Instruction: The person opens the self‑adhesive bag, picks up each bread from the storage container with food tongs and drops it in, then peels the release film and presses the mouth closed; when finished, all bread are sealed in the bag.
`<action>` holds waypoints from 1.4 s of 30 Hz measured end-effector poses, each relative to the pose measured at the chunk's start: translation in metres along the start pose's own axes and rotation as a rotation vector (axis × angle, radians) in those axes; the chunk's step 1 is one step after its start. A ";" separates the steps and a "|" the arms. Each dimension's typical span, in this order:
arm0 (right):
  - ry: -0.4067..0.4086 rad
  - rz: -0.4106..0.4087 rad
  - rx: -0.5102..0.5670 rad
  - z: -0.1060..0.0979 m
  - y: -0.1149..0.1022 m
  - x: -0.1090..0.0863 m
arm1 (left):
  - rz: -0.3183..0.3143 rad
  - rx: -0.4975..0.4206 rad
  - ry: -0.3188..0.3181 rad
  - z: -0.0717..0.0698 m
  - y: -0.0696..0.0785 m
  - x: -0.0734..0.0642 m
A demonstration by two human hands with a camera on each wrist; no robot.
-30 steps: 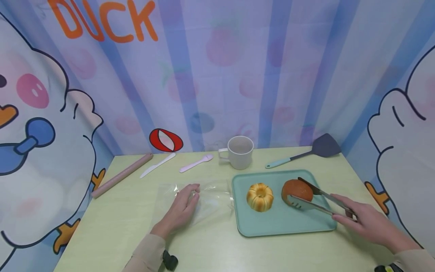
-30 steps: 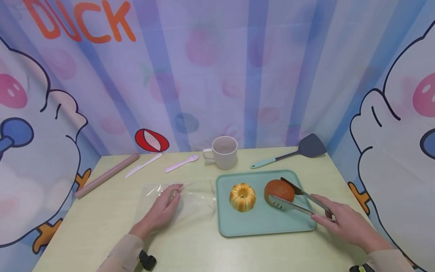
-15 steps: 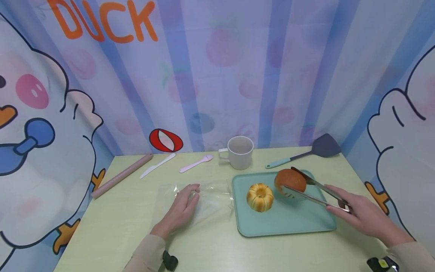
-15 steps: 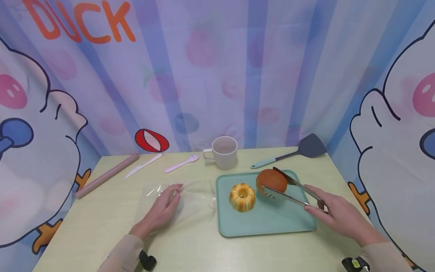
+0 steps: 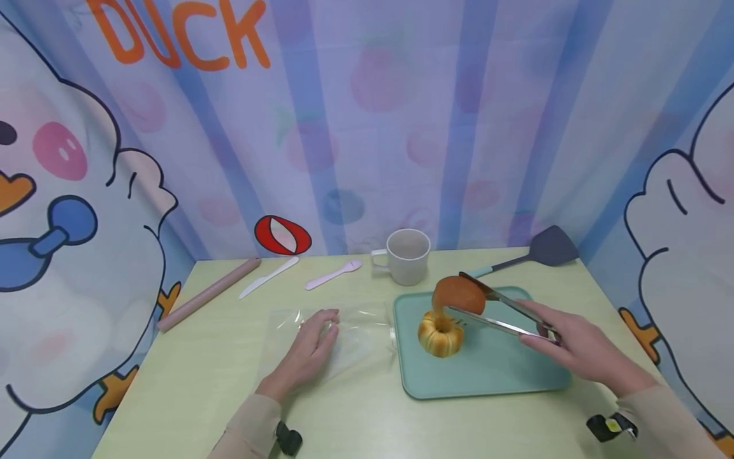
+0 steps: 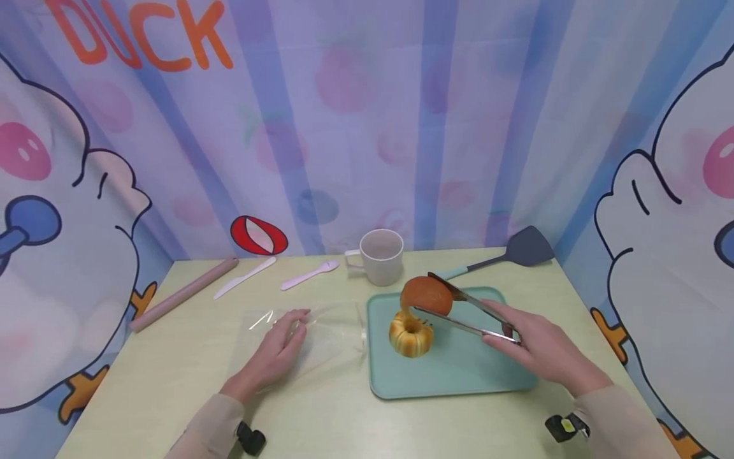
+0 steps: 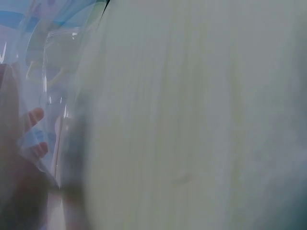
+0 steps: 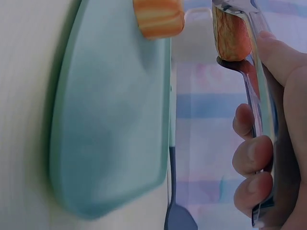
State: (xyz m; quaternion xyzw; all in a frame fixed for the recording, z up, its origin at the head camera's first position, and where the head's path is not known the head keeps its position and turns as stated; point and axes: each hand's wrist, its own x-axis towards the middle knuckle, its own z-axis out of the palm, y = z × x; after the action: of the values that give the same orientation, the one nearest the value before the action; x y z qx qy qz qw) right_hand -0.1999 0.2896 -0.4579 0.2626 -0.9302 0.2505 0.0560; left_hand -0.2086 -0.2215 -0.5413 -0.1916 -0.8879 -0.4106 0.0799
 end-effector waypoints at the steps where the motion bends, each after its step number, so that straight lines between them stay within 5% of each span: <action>1: -0.003 -0.011 0.003 0.001 -0.002 0.003 | 0.002 -0.001 0.001 0.000 0.001 0.000; 22: -0.087 -0.271 -0.029 0.039 -0.040 0.054 | 0.028 -0.002 0.013 0.002 0.000 0.002; 32: -0.195 -0.270 -0.025 0.048 -0.054 0.065 | 0.100 0.013 0.040 0.004 -0.001 0.000; 42: -0.268 -0.238 0.007 0.046 -0.053 0.072 | 0.102 0.007 0.025 0.002 0.001 -0.003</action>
State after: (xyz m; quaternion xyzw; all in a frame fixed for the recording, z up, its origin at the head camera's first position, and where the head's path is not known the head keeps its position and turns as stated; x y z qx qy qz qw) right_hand -0.2328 0.1948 -0.4576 0.4021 -0.8907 0.2082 -0.0400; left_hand -0.2054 -0.2201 -0.5430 -0.2311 -0.8773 -0.4053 0.1124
